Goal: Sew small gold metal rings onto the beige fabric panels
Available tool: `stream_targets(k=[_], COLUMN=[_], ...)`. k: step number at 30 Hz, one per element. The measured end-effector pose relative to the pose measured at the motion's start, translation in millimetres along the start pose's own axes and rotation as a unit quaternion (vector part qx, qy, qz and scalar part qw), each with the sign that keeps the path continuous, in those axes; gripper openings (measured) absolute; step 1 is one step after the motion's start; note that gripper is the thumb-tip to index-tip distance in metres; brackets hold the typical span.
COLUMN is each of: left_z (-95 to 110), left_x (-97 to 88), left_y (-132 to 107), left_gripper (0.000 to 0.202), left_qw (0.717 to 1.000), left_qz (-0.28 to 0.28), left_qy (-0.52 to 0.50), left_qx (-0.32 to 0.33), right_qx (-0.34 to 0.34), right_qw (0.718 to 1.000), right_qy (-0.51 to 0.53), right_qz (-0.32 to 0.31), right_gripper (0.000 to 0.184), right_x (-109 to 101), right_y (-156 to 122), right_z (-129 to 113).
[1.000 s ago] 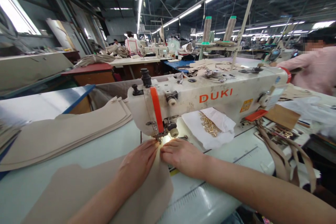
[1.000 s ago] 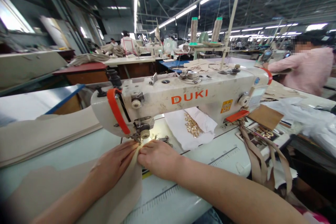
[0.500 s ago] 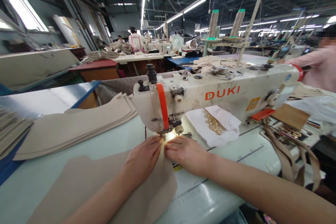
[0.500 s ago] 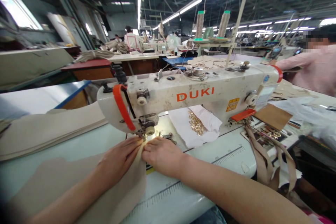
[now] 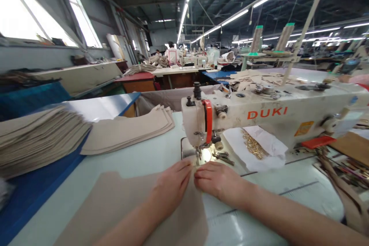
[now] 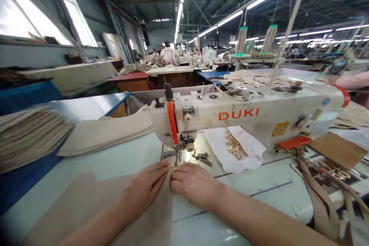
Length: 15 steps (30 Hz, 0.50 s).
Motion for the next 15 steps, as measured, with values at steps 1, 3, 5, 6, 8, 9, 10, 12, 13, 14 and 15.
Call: stream_targets(k=[1,3,5,6,8,9,10,12,13,14,15], left_z=[1,4,6,7,9,9,8,5,1,-4,-11], left_x=[-3.2,-8.3,-12.1,-14.2,-19.8,-23.3,-26.6,-30.3,-30.1,-29.1,-28.0], left_y=[-9,-21,-26,-26,-27,-30,-35,-55,-69,-86,-104], left_gripper=[0.031,0.031,0.03,0.03,0.032,0.033,0.036,0.048,0.057,0.065,0.069], left_qw=[1.0,1.0,0.999,0.999,0.998,0.998,0.997,0.998,0.998,0.997,0.992], left_qz=[0.002,0.001,-0.009,-0.013,-0.007,0.005,0.019,0.037,0.04,0.039,0.037], left_qy=[-0.003,-0.007,-0.014,-0.017,-0.017,-0.012,-0.004,0.023,0.04,0.061,0.085], left_qx=[-0.003,-0.015,-0.031,-0.041,-0.059,-0.067,-0.073,-0.047,-0.011,0.033,0.082], right_qx=[-0.014,-0.029,-0.023,-0.015,0.003,0.01,0.015,0.024,0.027,0.029,0.028], right_qw=[1.0,0.999,0.999,0.999,0.999,0.999,0.999,0.999,0.999,0.998,0.998], right_qy=[-0.001,-0.007,-0.016,-0.019,-0.023,-0.024,-0.023,-0.017,-0.011,-0.004,0.004], right_qz=[0.008,0.018,0.026,0.031,0.038,0.042,0.043,0.042,0.044,0.05,0.059], right_gripper=[0.013,0.014,0.015,0.014,0.012,0.011,0.011,0.012,0.012,0.014,0.015], right_x=[1,3,3,2,1,1,0,0,0,-1,-1], right_y=[1,4,7,8,9,9,9,8,8,7,7], right_z=[-4,-12,-16,-17,-18,-18,-18,-19,-20,-21,-22])
Point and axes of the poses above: each hand's wrist, its own y-axis towards the middle knuckle, its own x-axis out of the palm, z = x × y, the point moved 2 cm from there along y, towards the middle knuckle, and after that the axes turned 13 degrees about -x, right-handed, at the moved point
